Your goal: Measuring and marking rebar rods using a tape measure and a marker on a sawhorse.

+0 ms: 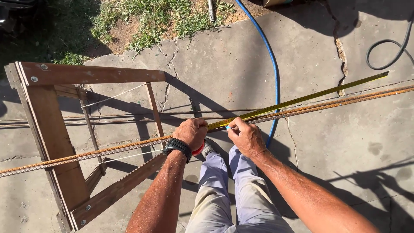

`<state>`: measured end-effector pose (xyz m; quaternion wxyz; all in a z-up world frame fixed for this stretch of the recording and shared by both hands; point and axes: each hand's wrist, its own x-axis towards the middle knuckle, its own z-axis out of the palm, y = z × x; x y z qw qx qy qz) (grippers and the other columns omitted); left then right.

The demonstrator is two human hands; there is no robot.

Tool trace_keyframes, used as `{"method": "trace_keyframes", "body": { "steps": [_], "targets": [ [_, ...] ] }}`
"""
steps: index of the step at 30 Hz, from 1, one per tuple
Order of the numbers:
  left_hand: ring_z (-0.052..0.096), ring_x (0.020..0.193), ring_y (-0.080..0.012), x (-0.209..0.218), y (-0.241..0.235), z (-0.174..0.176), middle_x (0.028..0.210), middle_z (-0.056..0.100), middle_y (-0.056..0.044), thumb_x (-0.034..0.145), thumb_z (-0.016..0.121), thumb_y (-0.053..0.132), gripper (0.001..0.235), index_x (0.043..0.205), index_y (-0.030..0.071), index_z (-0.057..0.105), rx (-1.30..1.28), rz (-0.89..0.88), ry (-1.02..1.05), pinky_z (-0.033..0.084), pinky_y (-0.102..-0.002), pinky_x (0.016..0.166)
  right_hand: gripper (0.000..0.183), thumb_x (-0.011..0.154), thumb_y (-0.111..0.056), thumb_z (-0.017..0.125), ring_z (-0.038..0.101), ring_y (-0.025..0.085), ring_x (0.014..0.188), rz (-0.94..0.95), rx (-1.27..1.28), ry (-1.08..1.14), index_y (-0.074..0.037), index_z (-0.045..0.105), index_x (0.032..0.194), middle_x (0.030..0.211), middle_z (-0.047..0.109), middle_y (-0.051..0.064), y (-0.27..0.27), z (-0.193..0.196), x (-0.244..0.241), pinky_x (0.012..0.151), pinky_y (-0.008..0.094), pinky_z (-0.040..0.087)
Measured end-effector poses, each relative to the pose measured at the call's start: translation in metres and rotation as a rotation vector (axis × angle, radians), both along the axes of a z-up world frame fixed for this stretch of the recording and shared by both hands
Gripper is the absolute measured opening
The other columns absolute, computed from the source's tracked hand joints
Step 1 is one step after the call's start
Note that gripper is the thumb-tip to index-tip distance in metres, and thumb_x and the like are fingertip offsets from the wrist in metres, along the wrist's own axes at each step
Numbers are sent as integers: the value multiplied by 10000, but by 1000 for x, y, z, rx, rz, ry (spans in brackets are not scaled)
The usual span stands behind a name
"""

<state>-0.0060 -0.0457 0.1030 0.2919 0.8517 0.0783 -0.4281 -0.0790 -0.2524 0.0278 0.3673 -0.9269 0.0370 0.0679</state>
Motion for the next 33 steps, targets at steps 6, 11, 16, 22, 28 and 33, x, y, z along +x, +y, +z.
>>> {"method": "trace_keyframes", "body": {
  "steps": [6,11,16,22,28,33],
  "targets": [
    [704,1060,-306,-2,0,0,976,762,-58,804,523,245,326,977,283,797,-2,11,5,549,-399,928,65,830,-162,673,735,306,718,30,-17,43,-212,632,826,708,736,52,0,-3,1,648,442,582],
    [701,1059,-321,0,0,-3,966,759,-68,811,512,245,326,971,274,794,-15,1,1,548,-409,922,69,810,-144,687,739,315,737,84,-31,21,-197,644,818,709,735,78,-4,-6,4,645,449,580],
    [704,1040,-339,-1,0,-3,953,759,-87,818,516,231,316,962,257,796,-10,7,-24,552,-420,912,113,789,-86,681,726,325,725,310,-112,-59,-185,629,804,675,701,98,-15,-8,3,626,421,577],
    [711,1031,-344,-4,4,4,952,765,-97,822,506,225,326,972,233,795,-31,17,-49,552,-422,903,135,778,-88,697,695,377,787,362,-90,-24,-199,646,837,690,675,92,-23,1,-21,617,444,586],
    [706,1058,-309,-10,10,5,992,763,-63,827,518,219,341,1035,259,786,-100,42,-41,548,-399,916,98,789,-164,702,742,305,810,243,-123,253,-228,657,849,708,716,65,-44,26,-70,684,424,599],
    [678,935,-285,-32,21,-10,1001,751,-40,841,445,282,428,1155,287,736,-92,-16,-101,524,-429,756,130,853,-343,690,768,181,855,91,-307,644,-261,691,953,855,822,-89,-82,41,-117,708,369,521]
  ]
}}
